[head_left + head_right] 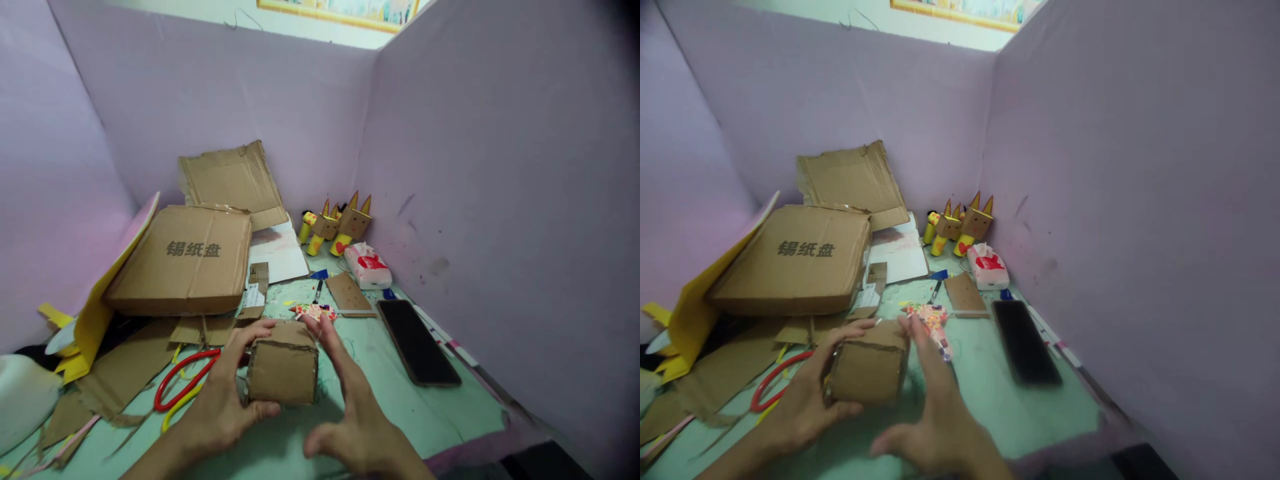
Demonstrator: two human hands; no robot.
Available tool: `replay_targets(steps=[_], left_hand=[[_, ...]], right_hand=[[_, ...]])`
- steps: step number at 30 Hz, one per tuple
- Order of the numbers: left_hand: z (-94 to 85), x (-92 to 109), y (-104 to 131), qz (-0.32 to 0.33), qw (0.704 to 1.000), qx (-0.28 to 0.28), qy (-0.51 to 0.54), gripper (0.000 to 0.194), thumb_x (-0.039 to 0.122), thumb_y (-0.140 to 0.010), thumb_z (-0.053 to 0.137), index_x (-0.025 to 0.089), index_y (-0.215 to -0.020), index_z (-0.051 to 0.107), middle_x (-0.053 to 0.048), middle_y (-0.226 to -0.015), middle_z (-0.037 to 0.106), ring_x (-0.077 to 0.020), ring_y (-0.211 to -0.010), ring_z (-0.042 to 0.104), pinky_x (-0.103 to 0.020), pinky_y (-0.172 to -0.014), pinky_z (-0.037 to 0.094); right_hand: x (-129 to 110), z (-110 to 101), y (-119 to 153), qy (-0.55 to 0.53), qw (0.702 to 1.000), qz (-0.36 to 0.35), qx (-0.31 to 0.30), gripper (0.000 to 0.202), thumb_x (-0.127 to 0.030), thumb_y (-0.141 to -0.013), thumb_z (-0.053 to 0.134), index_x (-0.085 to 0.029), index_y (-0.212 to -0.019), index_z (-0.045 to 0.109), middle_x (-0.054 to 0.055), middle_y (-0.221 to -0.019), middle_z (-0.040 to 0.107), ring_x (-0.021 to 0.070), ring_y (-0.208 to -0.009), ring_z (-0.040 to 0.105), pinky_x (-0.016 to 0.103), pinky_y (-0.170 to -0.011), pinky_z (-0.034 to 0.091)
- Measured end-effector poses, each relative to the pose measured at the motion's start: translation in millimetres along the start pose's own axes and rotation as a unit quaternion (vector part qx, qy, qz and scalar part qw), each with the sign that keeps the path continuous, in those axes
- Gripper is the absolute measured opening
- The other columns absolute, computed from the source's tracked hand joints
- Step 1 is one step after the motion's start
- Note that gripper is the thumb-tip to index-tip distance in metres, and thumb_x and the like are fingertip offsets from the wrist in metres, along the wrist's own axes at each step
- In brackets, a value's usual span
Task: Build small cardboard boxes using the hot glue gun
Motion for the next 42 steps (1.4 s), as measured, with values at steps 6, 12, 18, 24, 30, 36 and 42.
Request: replay_targets(steps=[6, 12, 18, 24, 30, 36, 42], left_hand=[[-2.8, -5.8, -3.6, 0.001, 0.999, 0.043, -0.018, 0.066, 0.044, -0.069, 0.074, 0.027, -0.124, 0.042, -0.014, -0.138, 0.045, -0.0341, -0.127, 0.044, -0.043, -0.097, 0.042], [-2.7, -9.6, -2.3, 0.012, 0.997, 0.07, -0.035, 0.066, 0.042, -0.069, 0.075, 0.027, -0.124, 0.043, -0.013, -0.136, 0.047, -0.0331, -0.125, 0.046, -0.042, -0.097, 0.043], [-4.1, -9.8, -3.3, -0.001, 0.996, 0.076, -0.043, 0.065, 0.042, -0.069, 0.074, 0.029, -0.125, 0.043, -0.01, -0.138, 0.047, -0.0308, -0.125, 0.046, -0.042, -0.101, 0.04], [-4.5, -9.2, -3.3, -0.002, 0.994, 0.099, -0.036, 0.065, 0.039, -0.066, 0.077, 0.027, -0.123, 0.046, -0.011, -0.135, 0.049, -0.032, -0.123, 0.048, -0.043, -0.1, 0.041], [-0.4, -8.9, -1.2, 0.011, 0.996, 0.089, -0.029, 0.064, 0.039, -0.068, 0.076, 0.027, -0.123, 0.045, -0.013, -0.135, 0.048, -0.0332, -0.124, 0.047, -0.043, -0.096, 0.045], [8.0, -7.7, 2.1, 0.037, 0.996, 0.068, -0.048, 0.062, 0.04, -0.071, 0.074, 0.028, -0.122, 0.042, -0.012, -0.134, 0.046, -0.0333, -0.126, 0.045, -0.046, -0.101, 0.04], [15.5, -15.5, 4.1, -0.003, 0.998, 0.055, -0.032, 0.065, 0.04, -0.071, 0.073, 0.026, -0.125, 0.038, -0.014, -0.136, 0.043, -0.0345, -0.126, 0.043, -0.046, -0.1, 0.04]], right_hand=[[19.7, -50.9, -30.9, 0.204, 0.94, 0.246, 0.12, 0.044, -0.047, -0.09, 0.043, -0.015, -0.113, 0.063, 0.015, -0.12, 0.064, 0.0242, -0.104, 0.064, 0.032, -0.078, 0.055], [29.5, -48.6, -52.9, 0.372, 0.858, 0.355, -0.015, 0.045, -0.057, -0.08, 0.051, -0.019, -0.07, 0.073, 0.013, -0.071, 0.074, 0.0311, -0.074, 0.07, 0.033, -0.058, 0.045], [32.3, -25.5, -66.1, 0.393, 0.837, 0.368, -0.098, 0.03, -0.052, -0.065, 0.068, -0.022, -0.068, 0.072, 0.012, -0.073, 0.075, 0.0309, -0.073, 0.07, 0.029, -0.051, 0.038], [22.8, -33.8, -62.8, 0.401, 0.821, 0.394, -0.095, 0.037, -0.056, -0.072, 0.061, -0.021, -0.07, 0.072, 0.012, -0.071, 0.074, 0.0313, -0.073, 0.07, 0.033, -0.054, 0.045], [-6.5, -32.8, -39.7, 0.151, 0.987, 0.05, -0.031, 0.087, -0.054, -0.06, 0.078, -0.023, -0.135, 0.045, 0.013, -0.136, 0.053, 0.0304, -0.123, 0.052, 0.043, -0.095, 0.048], [-12.1, -10.7, -29.3, 0.09, 0.992, -0.088, -0.011, 0.06, -0.036, -0.076, 0.073, -0.028, -0.129, 0.045, 0.009, -0.123, 0.063, 0.0254, -0.115, 0.058, 0.041, -0.099, 0.047], [-1.0, -10.6, -22.9, 0.125, 0.985, -0.089, -0.079, 0.08, -0.031, -0.076, 0.071, -0.023, -0.142, 0.027, 0.015, -0.136, 0.05, 0.0287, -0.126, 0.048, 0.045, -0.104, 0.042]])
Point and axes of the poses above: each hand's wrist, its own y-axis away from the middle knuckle, its own z-axis out of the palm, x = y × z, the point moved 1 cm from there along -y, towards the middle knuckle
